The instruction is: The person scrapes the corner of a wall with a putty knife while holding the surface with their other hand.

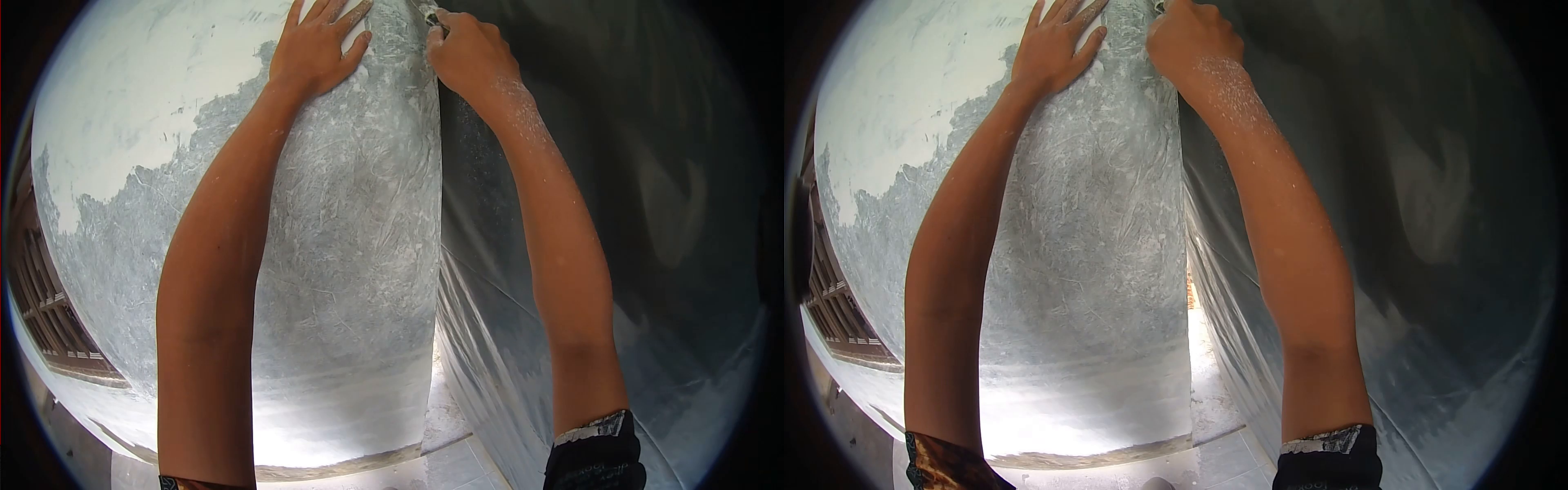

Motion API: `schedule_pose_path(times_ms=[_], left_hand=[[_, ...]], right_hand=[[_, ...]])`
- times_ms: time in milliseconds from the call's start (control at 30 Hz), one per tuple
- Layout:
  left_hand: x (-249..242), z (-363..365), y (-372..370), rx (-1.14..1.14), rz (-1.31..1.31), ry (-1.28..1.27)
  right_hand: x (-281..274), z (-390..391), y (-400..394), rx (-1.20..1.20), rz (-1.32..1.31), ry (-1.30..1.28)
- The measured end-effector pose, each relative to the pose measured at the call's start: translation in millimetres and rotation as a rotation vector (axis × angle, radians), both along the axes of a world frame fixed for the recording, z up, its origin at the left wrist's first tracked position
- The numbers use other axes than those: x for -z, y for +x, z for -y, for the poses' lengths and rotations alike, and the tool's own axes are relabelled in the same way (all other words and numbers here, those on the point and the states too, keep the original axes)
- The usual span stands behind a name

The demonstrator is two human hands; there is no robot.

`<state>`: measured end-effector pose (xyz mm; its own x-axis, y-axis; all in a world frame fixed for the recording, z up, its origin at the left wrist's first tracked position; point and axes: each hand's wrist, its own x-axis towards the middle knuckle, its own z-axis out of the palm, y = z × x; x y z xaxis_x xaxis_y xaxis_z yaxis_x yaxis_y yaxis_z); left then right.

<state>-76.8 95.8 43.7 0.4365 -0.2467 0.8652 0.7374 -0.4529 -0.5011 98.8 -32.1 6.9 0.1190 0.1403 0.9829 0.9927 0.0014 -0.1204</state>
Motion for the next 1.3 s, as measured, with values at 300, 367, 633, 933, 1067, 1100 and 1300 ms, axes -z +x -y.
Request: schedule_pose_path(times_ms=[300,367,633,933,1067,1100,1300], left_hand=[[1,1,-1,0.033,-0.001,-0.009],[1,0,-1,0.031,0.002,0.005],[2,1,-1,0.059,-0.003,0.003],[0,0,-1,0.047,0.011,0.009],[1,2,-1,0.032,0.007,0.013],[1,2,-1,0.034,0.009,0.0],[2,1,-1,0.025,0.009,0.02]], right_hand=[[-6,-8,9,-0.057,-0.017,0.011],[-6,-5,10,-0.119,-0.005,0.005],[-2,-7,5,-0.071,-0.042,-0.01],[11,2,2,-0.068,-0.038,-0.03],[-9,-11,12,-0.109,-0.032,0.023],[-8,-9,11,-0.108,-0.032,0.024],[7,7,4,-0.064,-0.092,-0.085]])
